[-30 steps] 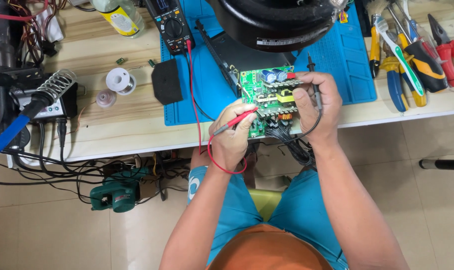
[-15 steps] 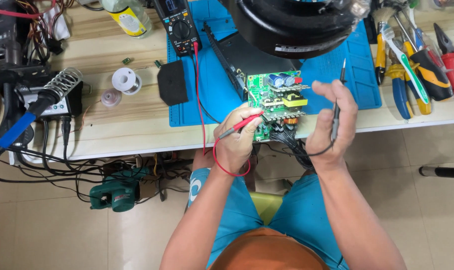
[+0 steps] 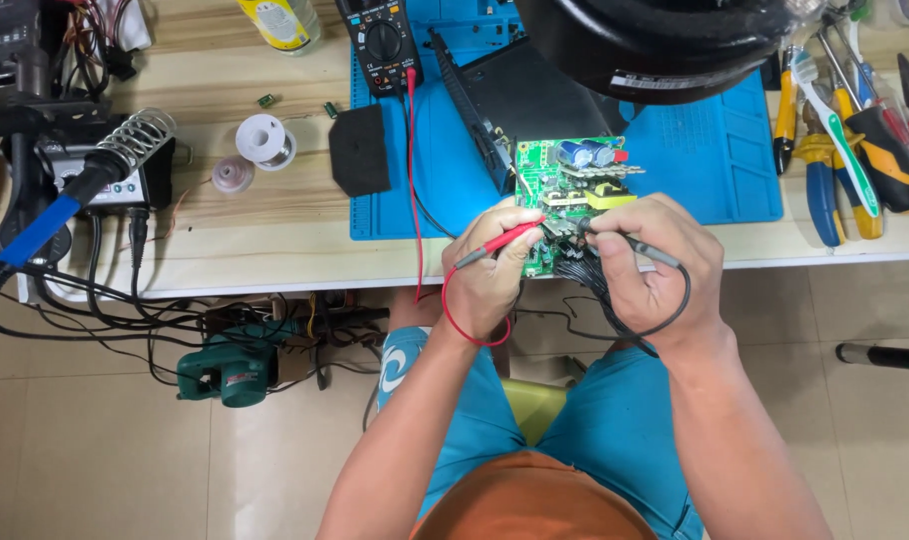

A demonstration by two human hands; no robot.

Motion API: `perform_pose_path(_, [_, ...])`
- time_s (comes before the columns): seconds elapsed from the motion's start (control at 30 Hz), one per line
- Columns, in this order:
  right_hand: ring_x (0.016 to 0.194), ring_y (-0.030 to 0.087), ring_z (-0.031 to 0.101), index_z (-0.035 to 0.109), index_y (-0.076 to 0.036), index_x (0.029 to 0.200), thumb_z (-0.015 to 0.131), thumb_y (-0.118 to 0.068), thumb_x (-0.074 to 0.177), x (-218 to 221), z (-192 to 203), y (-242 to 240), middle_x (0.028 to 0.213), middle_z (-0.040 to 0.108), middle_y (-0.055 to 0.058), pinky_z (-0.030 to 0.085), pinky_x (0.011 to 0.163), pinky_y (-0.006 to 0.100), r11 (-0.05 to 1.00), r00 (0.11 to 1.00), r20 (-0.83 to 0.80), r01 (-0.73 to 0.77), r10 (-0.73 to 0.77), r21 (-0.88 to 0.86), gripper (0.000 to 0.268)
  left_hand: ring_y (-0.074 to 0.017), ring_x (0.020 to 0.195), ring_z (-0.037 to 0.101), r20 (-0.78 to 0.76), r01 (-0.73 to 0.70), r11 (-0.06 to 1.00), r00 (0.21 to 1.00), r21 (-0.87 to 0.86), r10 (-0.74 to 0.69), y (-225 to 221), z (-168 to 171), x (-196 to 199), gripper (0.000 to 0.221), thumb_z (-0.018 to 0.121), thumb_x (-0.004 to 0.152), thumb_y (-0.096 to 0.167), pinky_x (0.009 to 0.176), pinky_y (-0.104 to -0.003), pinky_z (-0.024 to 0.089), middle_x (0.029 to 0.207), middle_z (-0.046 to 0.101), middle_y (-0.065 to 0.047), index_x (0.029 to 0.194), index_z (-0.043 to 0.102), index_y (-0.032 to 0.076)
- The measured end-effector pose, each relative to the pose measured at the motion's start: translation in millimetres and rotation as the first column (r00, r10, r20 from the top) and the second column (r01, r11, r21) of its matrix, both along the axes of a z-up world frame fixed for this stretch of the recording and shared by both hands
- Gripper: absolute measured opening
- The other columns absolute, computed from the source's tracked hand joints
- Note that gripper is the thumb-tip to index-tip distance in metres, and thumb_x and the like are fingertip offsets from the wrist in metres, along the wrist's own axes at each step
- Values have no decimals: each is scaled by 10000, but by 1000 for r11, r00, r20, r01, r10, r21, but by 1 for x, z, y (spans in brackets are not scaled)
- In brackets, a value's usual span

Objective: Testing a circuit board with multimeter probes to diagnose issues at a repair bench.

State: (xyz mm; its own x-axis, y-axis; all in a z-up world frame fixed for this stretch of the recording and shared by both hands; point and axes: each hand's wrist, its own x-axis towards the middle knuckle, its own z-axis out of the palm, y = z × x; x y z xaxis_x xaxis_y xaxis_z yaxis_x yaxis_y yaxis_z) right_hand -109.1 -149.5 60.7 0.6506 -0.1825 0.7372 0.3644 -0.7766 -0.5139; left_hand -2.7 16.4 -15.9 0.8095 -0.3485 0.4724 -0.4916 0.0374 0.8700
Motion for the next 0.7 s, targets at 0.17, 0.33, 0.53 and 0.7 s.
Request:
perform_pose_path(0.17, [769,331,706,809,-26,1033,721,-149,1144,3,16,6,907,783,103,605,744,446,999,999,-50,-2,0,-54,188,-390,1203,782,-16,-3,1000,1000,-10,3,-2,-3,-1,142,831,1030,245,1043,-490,634,1197,833,-112,1167,840,208])
perform_pose_path(0.33, [794,351,694,800,-30,1059,700,-146,1171,3,20,11,939,780,106,591,753,446,997,996,-90,-7,-1,-82,189,-384,1205,781,-8,-12,999,1000,-33,11,-1,-6,-1,135,823,1037,257,1039,-476,638,1200,831,-100,1165,836,218])
perform_pose_path(0.53, [828,396,697,787,-4,1066,712,-121,1182,4,17,12,963,781,125,591,788,462,993,994,-108,16,-29,-119,181,-386,1217,776,-38,-4,999,999,-42,3,-2,-7,-2,130,820,1038,273,1047,-484,637,1213,828,-99,1162,832,234])
perform_pose_path(0.7, [832,384,691,785,-26,1066,723,-121,1173,5,16,13,968,780,112,581,782,446,993,990,-136,23,-38,-114,156,-413,1222,767,-47,9,999,999,-37,-11,-1,-3,-3,131,810,1049,259,1054,-506,630,1217,822,-128,1174,822,220])
